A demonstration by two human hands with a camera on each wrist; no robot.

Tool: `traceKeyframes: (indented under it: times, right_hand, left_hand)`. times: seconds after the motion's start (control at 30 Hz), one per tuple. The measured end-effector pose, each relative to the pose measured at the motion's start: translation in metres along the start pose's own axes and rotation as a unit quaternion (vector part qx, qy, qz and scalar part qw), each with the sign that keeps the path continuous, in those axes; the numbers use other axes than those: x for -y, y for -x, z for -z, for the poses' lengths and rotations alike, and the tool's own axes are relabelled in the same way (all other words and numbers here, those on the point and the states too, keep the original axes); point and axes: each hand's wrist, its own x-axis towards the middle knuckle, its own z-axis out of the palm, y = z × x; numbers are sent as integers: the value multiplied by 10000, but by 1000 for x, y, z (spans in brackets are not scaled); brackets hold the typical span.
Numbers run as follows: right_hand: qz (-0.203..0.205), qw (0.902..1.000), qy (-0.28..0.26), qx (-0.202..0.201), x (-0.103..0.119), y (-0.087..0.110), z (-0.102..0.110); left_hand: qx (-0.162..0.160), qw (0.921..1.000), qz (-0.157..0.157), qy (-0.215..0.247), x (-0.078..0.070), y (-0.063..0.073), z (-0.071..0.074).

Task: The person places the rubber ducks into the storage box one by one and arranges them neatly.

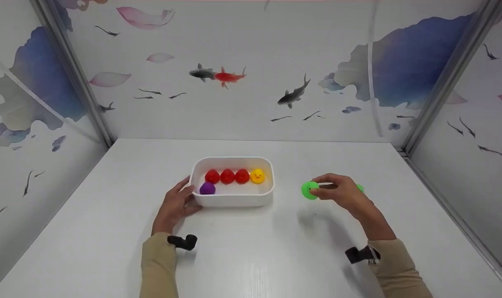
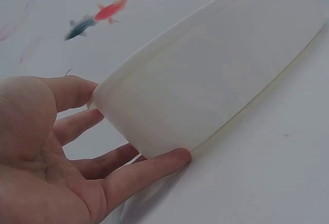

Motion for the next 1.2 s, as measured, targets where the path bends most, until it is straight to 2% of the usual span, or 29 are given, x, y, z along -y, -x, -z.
traceKeyframes:
  times: [0.27, 0.47, 0.9, 1.2]
  right_hand:
    - [-138, 9991, 378, 119, 29, -19, -25]
    - [-286, 9986, 294, 331, 52, -39, -44]
    - [113, 9981, 14, 606, 102, -72, -83]
    - [145, 9972, -122, 730, 113, -87, -112]
  left_hand:
    - [-21, 10000, 73, -1, 3, -2, 2]
    - [10, 10000, 50, -50, 4, -2, 1]
    - [20, 10000, 37, -45, 3, -2, 1]
    - [13, 9999, -57, -90, 2, -1, 1]
